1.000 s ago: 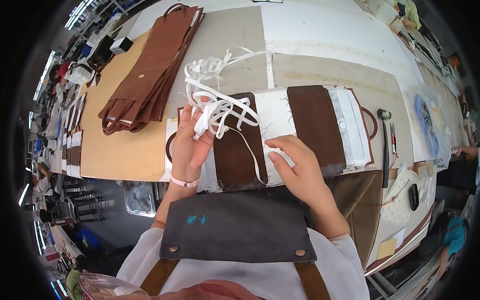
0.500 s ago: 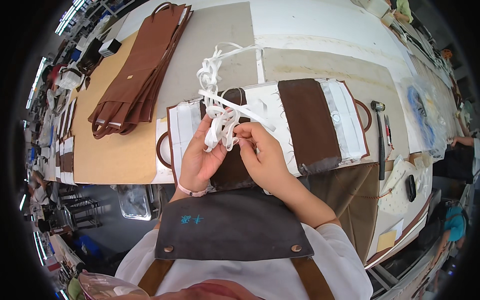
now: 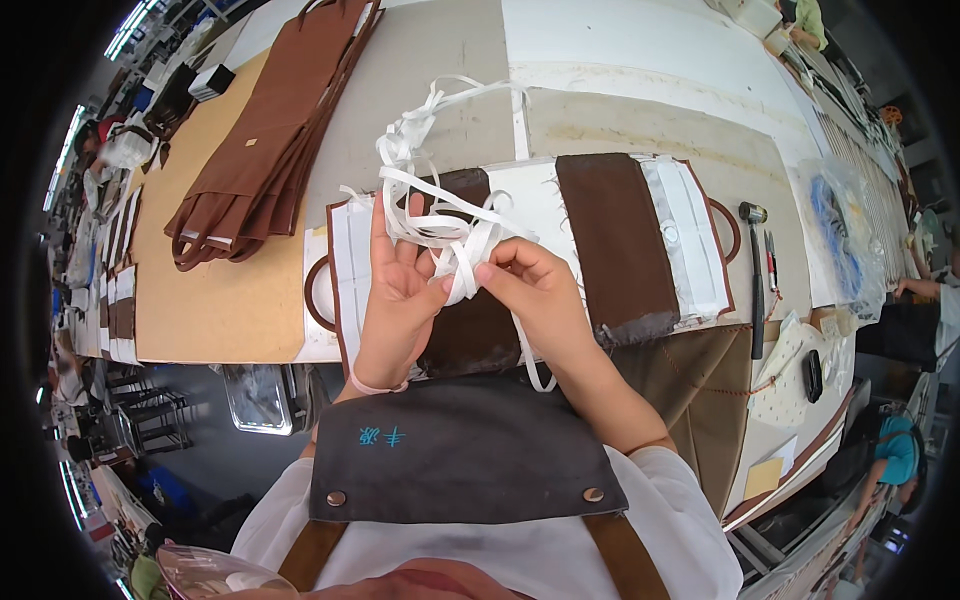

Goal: The person assembles a brown and white striped tote bag by hand. They use a hammer to secure a metal rivet on the bag's edge, then attach a white ribbon handle by threading it through the bag's fabric and securing it with a small metal fastener.

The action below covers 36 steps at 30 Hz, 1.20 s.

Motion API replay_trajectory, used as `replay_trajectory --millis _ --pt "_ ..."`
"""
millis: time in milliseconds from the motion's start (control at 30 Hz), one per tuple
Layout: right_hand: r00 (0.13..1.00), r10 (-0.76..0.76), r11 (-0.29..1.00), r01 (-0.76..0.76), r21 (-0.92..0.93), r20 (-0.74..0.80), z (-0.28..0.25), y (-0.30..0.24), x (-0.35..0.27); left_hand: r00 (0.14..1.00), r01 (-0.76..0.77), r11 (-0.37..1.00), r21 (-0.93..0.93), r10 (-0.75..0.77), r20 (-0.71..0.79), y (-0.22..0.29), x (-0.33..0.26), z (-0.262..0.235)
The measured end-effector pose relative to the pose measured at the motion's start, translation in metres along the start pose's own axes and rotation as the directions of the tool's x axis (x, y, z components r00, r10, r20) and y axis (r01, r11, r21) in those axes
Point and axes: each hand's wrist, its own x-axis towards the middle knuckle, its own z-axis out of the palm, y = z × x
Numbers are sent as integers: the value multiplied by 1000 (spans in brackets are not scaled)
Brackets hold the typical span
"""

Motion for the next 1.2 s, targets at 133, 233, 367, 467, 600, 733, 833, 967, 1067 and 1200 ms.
replay_trajectory --millis 133,233,367,467,600,733,833,967,1067,1200 --pt "992 95 935 -116 336 78 -4 -2 4 997 66 991 -119 -71 -36 0 2 -4" --pt "986 113 868 -159 471 125 -5 1 5 992 122 974 -193 -127 -12 1 1 -6" --pt "978 30 735 -160 659 204 -9 -3 8 984 129 947 -293 -159 -79 4 3 -11" --pt "974 -153 849 44 527 165 -19 -18 7 974 116 944 -309 -169 -151 13 11 -27" --pt "990 -120 993 119 -12 -69 -4 -11 3 995 73 988 -137 -82 -59 9 4 -10" --pt "996 -55 992 62 106 -64 9 -6 3 999 47 997 -54 -48 -15 7 4 -1" --pt "998 -38 974 47 221 -47 7 -4 7 996 88 996 18 -89 14 4 -2 2" --pt "1000 22 950 -25 313 12 -3 -1 8 991 131 991 31 -131 -6 7 -3 2" --pt "998 33 955 -46 292 50 -10 -2 6 997 57 996 65 -53 -64 6 -1 -1" --pt "999 51 985 -52 164 10 1 -8 5 997 79 996 44 -80 23 1 -3 -3"
